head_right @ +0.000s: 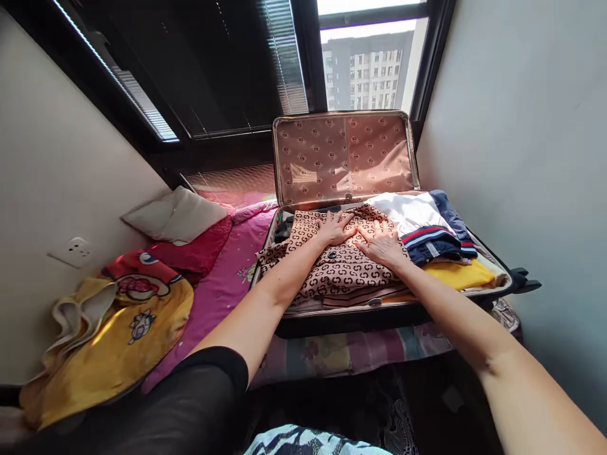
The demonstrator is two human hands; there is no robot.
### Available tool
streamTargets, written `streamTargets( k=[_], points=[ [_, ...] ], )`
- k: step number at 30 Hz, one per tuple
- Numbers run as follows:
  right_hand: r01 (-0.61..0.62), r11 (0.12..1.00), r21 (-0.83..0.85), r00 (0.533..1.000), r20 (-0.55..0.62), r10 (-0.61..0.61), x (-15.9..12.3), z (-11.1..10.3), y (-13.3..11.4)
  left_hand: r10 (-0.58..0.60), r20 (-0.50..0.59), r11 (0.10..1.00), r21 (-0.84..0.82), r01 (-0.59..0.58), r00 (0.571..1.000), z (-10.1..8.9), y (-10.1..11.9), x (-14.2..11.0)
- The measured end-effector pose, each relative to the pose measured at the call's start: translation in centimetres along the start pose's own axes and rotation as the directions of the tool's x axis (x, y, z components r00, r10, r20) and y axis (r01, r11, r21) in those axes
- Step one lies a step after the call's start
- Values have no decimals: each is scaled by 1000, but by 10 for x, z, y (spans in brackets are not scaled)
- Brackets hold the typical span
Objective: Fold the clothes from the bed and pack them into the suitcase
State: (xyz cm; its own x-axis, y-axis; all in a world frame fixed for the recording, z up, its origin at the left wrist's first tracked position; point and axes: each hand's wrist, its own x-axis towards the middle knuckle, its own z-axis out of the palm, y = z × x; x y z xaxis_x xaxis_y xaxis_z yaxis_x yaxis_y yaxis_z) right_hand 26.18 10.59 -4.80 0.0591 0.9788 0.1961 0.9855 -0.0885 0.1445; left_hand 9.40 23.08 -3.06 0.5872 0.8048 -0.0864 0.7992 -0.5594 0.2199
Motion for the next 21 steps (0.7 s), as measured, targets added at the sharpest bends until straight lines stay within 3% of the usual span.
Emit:
streamTargets(
  k=[4, 8, 11, 14, 16, 18, 19, 21],
  points=[
    [-52, 998, 40, 999, 3, 52, -1, -7, -10, -11, -18, 1000, 28, 11, 1000, -8, -4, 11],
    [-74, 994, 77, 997, 44, 71, -3, -13, -11, -35, 24, 999, 22, 35, 999, -18, 9, -6],
    [-68, 991, 113, 993, 102, 56, -1, -15, -6, 8, 47, 1000, 18, -8, 999, -26, 7, -46],
    [-54, 974, 221, 981, 194, 10, 7, -20, 7, -69, -108, 997, 19, 71, 992, -25, -16, -108],
    [-81, 939, 333, 984, 175, 22, 12, -24, 21, -278, -272, 961, -65, 270, 921, -20, -39, -153],
    [-158, 880, 447, 987, 97, 128, 14, -27, 38, -473, -334, 880, -225, 419, 815, -15, -60, -192],
    [-194, 847, 494, 980, 61, 189, 13, -28, 45, -528, -325, 844, -299, 444, 784, -12, -68, -207],
    [-185, 803, 567, 976, 11, 217, 7, -30, 57, -560, -303, 811, -391, 435, 771, -8, -77, -225]
  ],
)
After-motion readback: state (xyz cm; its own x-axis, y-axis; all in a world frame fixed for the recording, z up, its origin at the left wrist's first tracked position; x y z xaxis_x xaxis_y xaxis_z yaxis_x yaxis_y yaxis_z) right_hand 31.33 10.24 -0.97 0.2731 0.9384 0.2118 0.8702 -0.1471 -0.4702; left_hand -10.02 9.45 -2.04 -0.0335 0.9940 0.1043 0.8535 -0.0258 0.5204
